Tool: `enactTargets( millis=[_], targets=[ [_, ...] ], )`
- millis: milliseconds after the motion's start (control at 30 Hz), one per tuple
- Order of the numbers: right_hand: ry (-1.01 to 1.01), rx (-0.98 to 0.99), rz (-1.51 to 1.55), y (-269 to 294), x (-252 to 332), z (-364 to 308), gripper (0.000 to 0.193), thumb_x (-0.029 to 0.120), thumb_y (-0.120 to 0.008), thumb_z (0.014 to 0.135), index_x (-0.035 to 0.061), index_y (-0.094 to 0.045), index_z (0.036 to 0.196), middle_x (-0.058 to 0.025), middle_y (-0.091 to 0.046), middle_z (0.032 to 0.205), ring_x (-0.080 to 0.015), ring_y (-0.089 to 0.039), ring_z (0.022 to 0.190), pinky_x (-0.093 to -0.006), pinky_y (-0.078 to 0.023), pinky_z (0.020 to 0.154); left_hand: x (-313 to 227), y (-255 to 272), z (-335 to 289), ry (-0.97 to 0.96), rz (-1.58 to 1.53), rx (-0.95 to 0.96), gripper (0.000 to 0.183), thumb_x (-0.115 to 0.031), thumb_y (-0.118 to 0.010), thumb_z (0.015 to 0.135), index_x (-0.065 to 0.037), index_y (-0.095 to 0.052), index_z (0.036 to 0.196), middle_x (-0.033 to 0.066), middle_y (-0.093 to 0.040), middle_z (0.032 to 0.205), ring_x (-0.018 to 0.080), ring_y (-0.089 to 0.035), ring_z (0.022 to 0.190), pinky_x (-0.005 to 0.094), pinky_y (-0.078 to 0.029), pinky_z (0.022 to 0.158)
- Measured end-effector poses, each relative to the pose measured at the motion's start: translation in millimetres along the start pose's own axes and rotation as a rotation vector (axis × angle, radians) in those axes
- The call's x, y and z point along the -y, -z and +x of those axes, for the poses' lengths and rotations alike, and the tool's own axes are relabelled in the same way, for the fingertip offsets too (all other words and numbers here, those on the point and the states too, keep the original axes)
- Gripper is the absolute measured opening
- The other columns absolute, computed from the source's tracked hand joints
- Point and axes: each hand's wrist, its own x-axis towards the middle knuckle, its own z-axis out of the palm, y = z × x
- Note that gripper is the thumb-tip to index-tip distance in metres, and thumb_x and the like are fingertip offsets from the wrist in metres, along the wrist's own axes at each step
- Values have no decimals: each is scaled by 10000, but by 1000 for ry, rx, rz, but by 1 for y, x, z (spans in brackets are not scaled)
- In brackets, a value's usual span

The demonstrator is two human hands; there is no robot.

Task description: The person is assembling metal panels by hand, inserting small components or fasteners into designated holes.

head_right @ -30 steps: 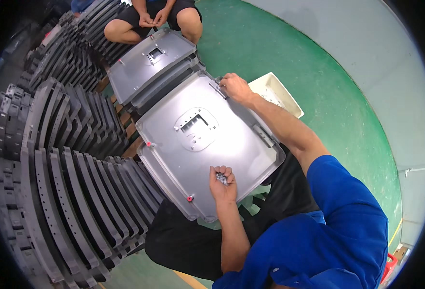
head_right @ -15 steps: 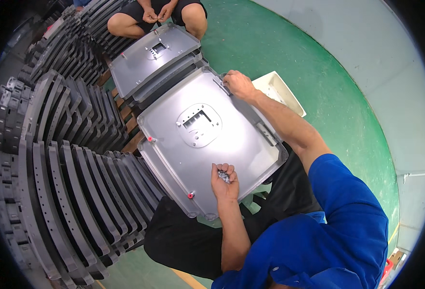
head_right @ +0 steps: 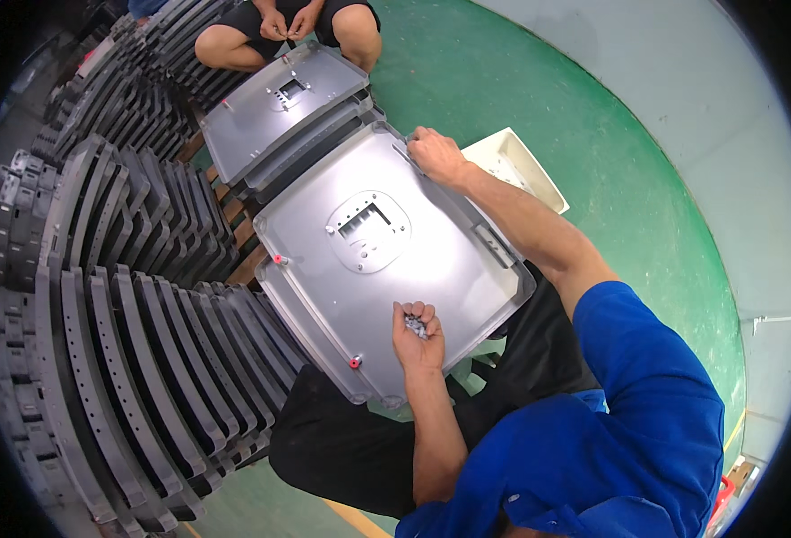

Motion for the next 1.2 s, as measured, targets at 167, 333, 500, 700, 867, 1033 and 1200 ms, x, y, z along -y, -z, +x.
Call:
enactTargets(
  millis=[167,333,500,700,867,1033,1200],
  targets=[
    [1,-7,-56,-4,2,0,174,57,-540,835,-13,-668,929,-165,-566,1074,-309,-573,1048,-417,-526,864,0,1,0,-2,-6,4,272,-287,-473,1009,-96,-476,815,36,-479,727,160,-455,657,234,-343,444],
    [14,-8,-70,-3,5,1,176,48,-537,828,-20,-667,925,-165,-565,1069,-309,-573,1046,-413,-534,852,-1,1,0,-6,-24,17,268,-278,-469,1011,-90,-480,821,44,-497,741,163,-462,664,236,-353,457],
    [-13,0,-92,5,7,-1,181,59,-549,830,-3,-673,946,-162,-566,1082,-310,-576,1049,-407,-527,868,-2,0,-2,-22,-37,79,265,-266,-466,1011,-71,-506,836,63,-550,790,192,-549,750,244,-451,508],
    [91,-52,275,42,32,-44,208,98,-626,836,67,-684,1034,-149,-569,1162,-308,-577,1064,-404,-507,884,-2,-12,-10,-54,-38,140,294,-235,-425,1020,9,-490,1171,164,-579,1186,316,-574,1147,371,-584,823],
    [481,81,519,88,83,-142,263,89,-697,792,86,-681,1054,-144,-536,1220,-309,-548,1099,-391,-495,905,0,-17,-15,-44,-42,264,438,-276,-339,1040,32,-360,1351,214,-448,1388,345,-488,1256,456,-487,995],
    [500,156,480,109,103,-192,285,116,-731,746,95,-703,1029,-166,-506,1264,-327,-504,1141,-410,-462,945,8,-18,-24,-10,-1,334,488,-301,-292,1049,24,-323,1411,210,-380,1460,338,-374,1356,413,-423,1052],
    [455,50,477,107,104,-215,224,119,-734,717,76,-731,936,-164,-522,1251,-314,-495,1144,-403,-452,951,16,-17,-30,29,-14,350,480,-290,-285,1047,-4,-285,1433,193,-336,1491,326,-347,1376,418,-424,1061]
  ],
)
